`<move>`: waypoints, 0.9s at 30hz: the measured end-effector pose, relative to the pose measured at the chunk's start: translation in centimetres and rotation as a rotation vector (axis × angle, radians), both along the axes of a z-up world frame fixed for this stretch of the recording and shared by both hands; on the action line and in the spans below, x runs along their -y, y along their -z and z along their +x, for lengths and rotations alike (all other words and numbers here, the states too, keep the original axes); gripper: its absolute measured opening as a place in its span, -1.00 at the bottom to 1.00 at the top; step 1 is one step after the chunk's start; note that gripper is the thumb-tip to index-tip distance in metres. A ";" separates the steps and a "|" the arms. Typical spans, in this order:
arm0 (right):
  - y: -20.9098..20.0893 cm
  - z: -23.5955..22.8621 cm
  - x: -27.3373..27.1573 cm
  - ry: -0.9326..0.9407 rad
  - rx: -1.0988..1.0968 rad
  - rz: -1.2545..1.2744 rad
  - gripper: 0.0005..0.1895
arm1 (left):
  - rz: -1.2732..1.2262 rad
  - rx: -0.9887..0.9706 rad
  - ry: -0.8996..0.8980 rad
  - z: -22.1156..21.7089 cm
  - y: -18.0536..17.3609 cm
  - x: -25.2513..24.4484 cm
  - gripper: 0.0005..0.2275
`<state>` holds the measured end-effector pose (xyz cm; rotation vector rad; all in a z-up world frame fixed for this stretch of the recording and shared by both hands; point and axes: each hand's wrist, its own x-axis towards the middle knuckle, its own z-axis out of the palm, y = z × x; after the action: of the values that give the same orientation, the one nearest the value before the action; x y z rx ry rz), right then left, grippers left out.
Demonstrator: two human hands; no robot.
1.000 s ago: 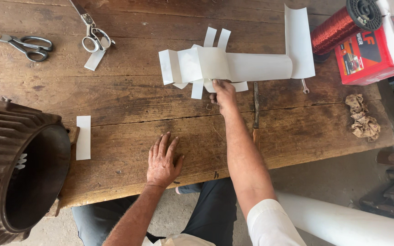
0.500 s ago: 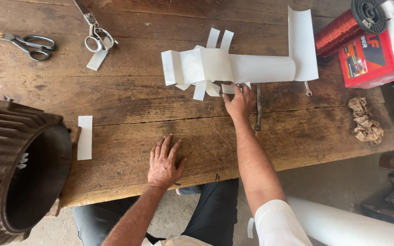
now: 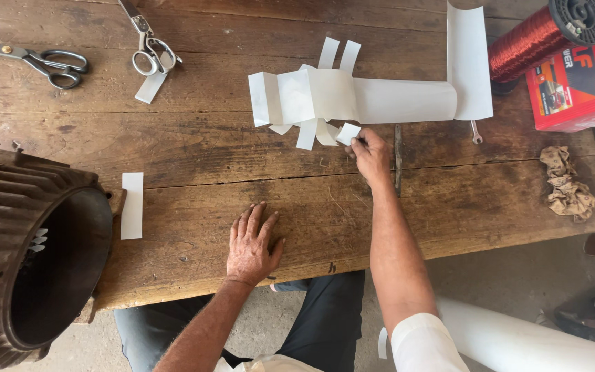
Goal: The person cuts strips of white insulation paper using a knife on a wooden workbench. They then fold the strips and insert them into the slots of a large metal motor housing.
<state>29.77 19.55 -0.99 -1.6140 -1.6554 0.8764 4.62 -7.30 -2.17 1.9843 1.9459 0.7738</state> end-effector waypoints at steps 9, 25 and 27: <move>1.3 -1.4 -3.4 -0.081 0.372 0.571 -0.80 | -0.018 0.011 -0.010 0.0 -0.1 0.1 -0.48; 4.1 -1.5 0.6 0.168 0.117 0.233 -0.79 | -0.022 0.007 -0.018 0.0 -0.1 0.0 -0.43; 3.0 -1.4 1.6 0.185 0.003 0.105 -0.75 | -0.020 0.037 -0.014 0.0 -0.1 0.2 -0.43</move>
<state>28.42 17.96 -3.97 -1.6649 -1.5004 0.6829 4.61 -7.47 -2.09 1.9327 1.9413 0.7857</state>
